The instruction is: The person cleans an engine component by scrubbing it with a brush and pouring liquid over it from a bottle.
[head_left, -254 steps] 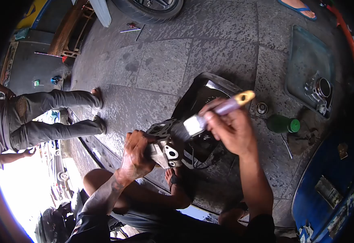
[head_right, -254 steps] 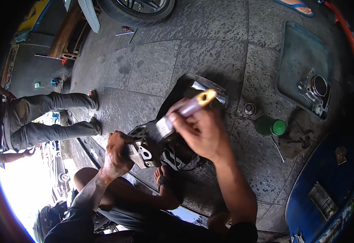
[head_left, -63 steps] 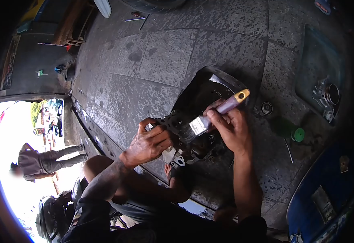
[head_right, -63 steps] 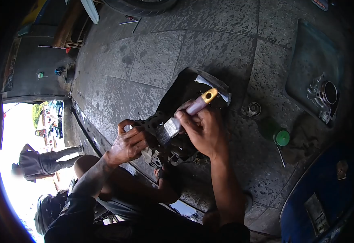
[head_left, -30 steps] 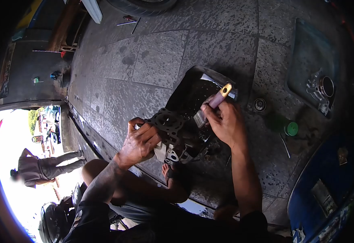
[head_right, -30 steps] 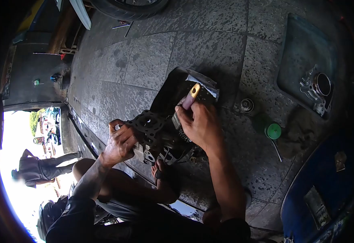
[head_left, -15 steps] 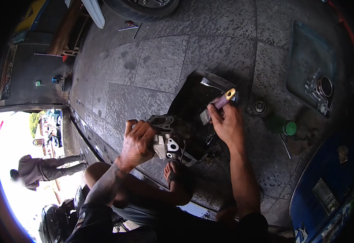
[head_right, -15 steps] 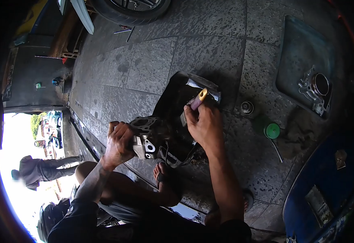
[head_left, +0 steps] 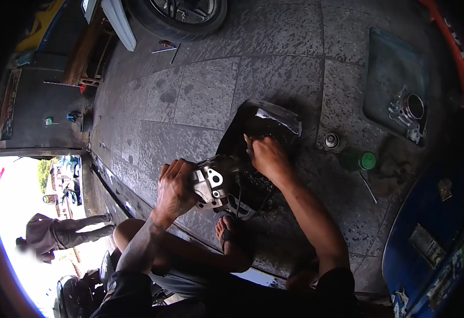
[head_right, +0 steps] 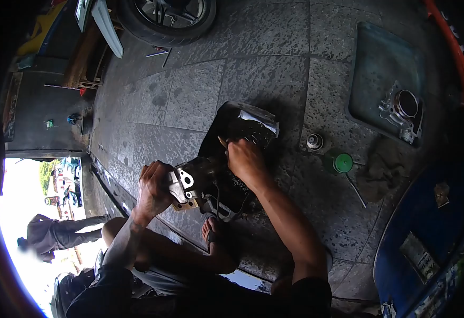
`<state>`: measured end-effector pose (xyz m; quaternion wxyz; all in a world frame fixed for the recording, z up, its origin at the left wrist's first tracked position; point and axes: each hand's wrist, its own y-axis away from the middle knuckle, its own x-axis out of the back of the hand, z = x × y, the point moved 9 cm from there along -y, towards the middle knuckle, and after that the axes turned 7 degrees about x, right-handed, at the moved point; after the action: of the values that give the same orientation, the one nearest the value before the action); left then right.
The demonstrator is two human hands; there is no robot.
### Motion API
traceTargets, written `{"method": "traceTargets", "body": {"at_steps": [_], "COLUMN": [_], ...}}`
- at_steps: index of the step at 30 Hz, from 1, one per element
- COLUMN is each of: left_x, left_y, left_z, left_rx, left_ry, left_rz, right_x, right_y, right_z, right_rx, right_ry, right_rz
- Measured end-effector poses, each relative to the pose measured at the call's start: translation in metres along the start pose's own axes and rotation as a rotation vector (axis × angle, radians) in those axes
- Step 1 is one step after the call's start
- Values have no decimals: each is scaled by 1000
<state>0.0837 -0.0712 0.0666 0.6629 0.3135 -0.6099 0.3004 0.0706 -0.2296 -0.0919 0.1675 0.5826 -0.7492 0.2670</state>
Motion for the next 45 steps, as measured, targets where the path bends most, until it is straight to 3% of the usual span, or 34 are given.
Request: {"method": "traceTargets", "body": {"at_steps": [1,3,5,7,9,10,11,13,15,17,19,21,23,26,27,29,30,33,35,37,38,39,41,43,45], "left_x": [2,2,6,4,0,-2,1,1,3,0,-3,3,6,5,4,8,8,12,-2,-2,-2,-3,-1,2,6], "left_y": [0,1,2,3,4,5,5,6,11,11,10,12,8,11,11,9,7,3,4,1,1,1,-6,-2,-3], "left_z": [0,-2,-1,-6,-17,-23,-20,-21,-27,-38,-40,-40,-39,-49,-49,-47,-47,-31,-50,-41,-38,-37,-35,-22,-18], "left_rx": [1,17,35,95,194,256,251,313,333,379,329,338,271,324,320,296,304,184,306,265,258,250,240,190,216], "left_ry": [3,11,24,21,49,92,88,42,82,196,171,259,264,347,347,350,392,145,335,267,268,262,250,216,242], "left_rz": [9,16,17,-24,-41,-56,-51,-81,-76,-22,25,103,152,180,183,225,225,240,190,162,162,160,167,151,128], "right_x": [9,58,77,78,49,53,30,57,61,55,32,19,48,74,63,36,46,67,80,65,42,49,62,76,81], "right_y": [-3,-2,3,8,10,11,14,18,23,26,30,36,36,32,28,31,24,35,35,26,25,28,31,29,25], "right_z": [-5,-12,-7,-30,-45,-55,-33,-36,-39,-46,-41,-14,-25,-44,-46,-39,-34,-26,-39,-50,-39,-37,-37,-52,-50], "right_rx": [-44,-102,-231,-95,-4,25,-56,-186,-204,-172,-144,-206,-194,-68,-74,-157,-142,-171,-128,-32,-61,-58,-79,-25,-67], "right_ry": [-52,-98,-716,-965,-865,-548,-571,-367,-429,-919,-1127,-801,-788,-1313,-1374,-1433,-1083,-1183,-1197,-1377,-1168,-1167,-742,-858,-1361], "right_rz": [-58,76,141,154,111,130,239,201,234,315,417,314,330,528,463,452,366,508,552,556,434,441,373,458,554]}}
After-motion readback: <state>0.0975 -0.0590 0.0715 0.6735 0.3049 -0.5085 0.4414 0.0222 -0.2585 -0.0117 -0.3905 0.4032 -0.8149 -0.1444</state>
